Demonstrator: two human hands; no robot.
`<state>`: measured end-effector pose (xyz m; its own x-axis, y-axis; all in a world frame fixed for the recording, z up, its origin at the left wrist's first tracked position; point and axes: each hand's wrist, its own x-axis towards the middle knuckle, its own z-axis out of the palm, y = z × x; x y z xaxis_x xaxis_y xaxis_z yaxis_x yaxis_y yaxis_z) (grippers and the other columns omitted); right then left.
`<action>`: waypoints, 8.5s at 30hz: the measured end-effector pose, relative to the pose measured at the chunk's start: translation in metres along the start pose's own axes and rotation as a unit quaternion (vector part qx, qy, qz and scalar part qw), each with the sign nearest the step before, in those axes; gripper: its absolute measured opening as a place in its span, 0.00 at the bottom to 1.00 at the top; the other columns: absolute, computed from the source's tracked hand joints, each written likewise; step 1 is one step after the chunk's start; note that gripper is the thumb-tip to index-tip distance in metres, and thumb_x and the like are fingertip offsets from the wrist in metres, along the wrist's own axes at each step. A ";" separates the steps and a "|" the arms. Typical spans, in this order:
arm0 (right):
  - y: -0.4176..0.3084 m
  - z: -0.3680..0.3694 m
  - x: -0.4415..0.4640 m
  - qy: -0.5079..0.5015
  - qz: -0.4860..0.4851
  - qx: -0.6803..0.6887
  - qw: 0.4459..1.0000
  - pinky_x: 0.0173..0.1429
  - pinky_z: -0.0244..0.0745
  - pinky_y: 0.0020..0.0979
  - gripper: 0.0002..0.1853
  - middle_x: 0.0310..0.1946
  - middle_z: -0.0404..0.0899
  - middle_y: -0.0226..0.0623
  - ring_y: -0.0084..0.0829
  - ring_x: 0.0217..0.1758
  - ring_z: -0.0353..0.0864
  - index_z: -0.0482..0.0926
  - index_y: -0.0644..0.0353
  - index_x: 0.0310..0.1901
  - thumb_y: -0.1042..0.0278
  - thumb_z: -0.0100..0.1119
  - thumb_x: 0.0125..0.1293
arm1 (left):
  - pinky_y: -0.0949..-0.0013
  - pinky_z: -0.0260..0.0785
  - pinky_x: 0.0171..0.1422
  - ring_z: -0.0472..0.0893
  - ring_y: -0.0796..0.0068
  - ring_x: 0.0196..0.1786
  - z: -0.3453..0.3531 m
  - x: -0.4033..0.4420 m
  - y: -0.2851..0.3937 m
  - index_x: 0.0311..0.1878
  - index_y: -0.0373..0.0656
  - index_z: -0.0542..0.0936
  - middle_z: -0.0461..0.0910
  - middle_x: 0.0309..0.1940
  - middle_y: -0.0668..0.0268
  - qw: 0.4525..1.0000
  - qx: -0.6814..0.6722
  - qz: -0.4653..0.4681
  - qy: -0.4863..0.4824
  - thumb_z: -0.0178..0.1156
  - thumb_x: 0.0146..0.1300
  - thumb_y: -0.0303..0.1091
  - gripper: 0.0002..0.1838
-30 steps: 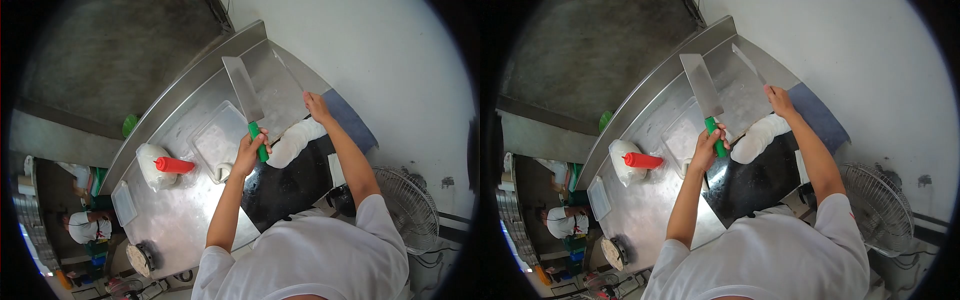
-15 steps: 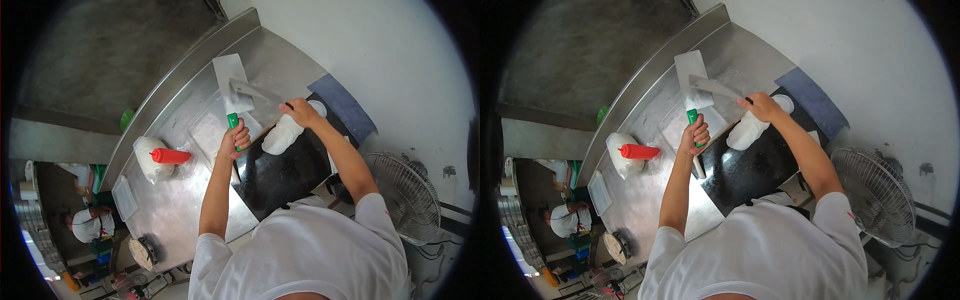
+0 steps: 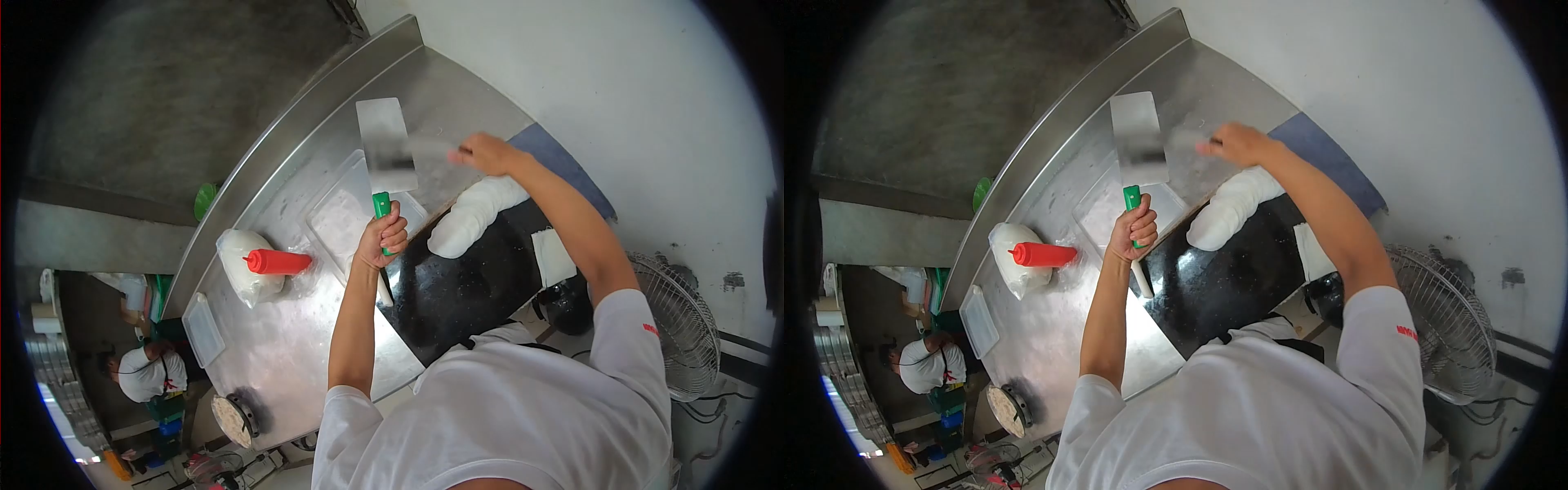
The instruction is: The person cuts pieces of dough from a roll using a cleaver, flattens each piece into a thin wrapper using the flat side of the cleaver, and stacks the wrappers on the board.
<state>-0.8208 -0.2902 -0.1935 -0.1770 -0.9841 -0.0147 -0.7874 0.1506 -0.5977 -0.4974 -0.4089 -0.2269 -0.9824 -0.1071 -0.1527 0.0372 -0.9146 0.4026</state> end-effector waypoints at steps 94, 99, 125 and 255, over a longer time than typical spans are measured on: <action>-0.058 -0.012 0.025 -0.074 0.000 0.003 0.997 0.44 0.75 0.54 0.41 0.28 0.80 0.60 0.60 0.36 0.82 0.81 0.68 0.29 0.26 0.53 0.71 | 0.74 0.57 0.11 0.61 0.83 0.09 0.005 -0.003 -0.006 0.40 0.49 0.68 0.63 0.16 0.74 0.996 -0.056 0.051 -0.049 0.48 0.82 0.33 0.08; -0.064 -0.013 0.011 -0.154 -0.090 -0.085 0.980 0.44 0.75 0.53 0.41 0.30 0.82 0.59 0.58 0.36 0.82 0.82 0.65 0.29 0.24 0.52 0.70 | 0.74 0.57 0.10 0.62 0.83 0.09 0.000 -0.011 -0.012 0.40 0.50 0.66 0.62 0.15 0.75 0.998 -0.057 0.032 -0.005 0.49 0.82 0.33 0.08; -0.053 0.042 -0.051 0.047 0.087 -0.061 0.993 0.51 0.75 0.56 0.32 0.37 0.83 0.63 0.63 0.48 0.83 0.82 0.70 0.40 0.40 0.49 0.79 | 0.46 0.75 0.33 0.85 0.43 0.30 0.018 0.039 -0.041 0.45 0.43 0.72 0.84 0.31 0.53 0.339 0.811 0.169 0.445 0.61 0.73 0.52 0.20; -0.208 0.274 -0.444 0.391 0.506 0.379 0.669 0.21 0.64 0.25 0.16 0.19 0.69 0.28 0.20 0.17 0.69 0.71 0.58 0.43 0.53 0.54 0.82 | 0.51 0.77 0.55 0.82 0.46 0.52 -0.015 -0.047 -0.192 0.36 0.40 0.82 0.80 0.44 0.53 0.505 0.855 -0.117 0.020 0.84 0.40 0.26 0.21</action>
<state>-0.4168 0.0900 -0.2820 -0.8809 -0.0185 -0.4729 0.4428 0.3202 -0.8375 -0.4559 -0.2341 -0.3104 -0.9175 -0.1121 -0.3816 -0.3246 0.7654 0.5556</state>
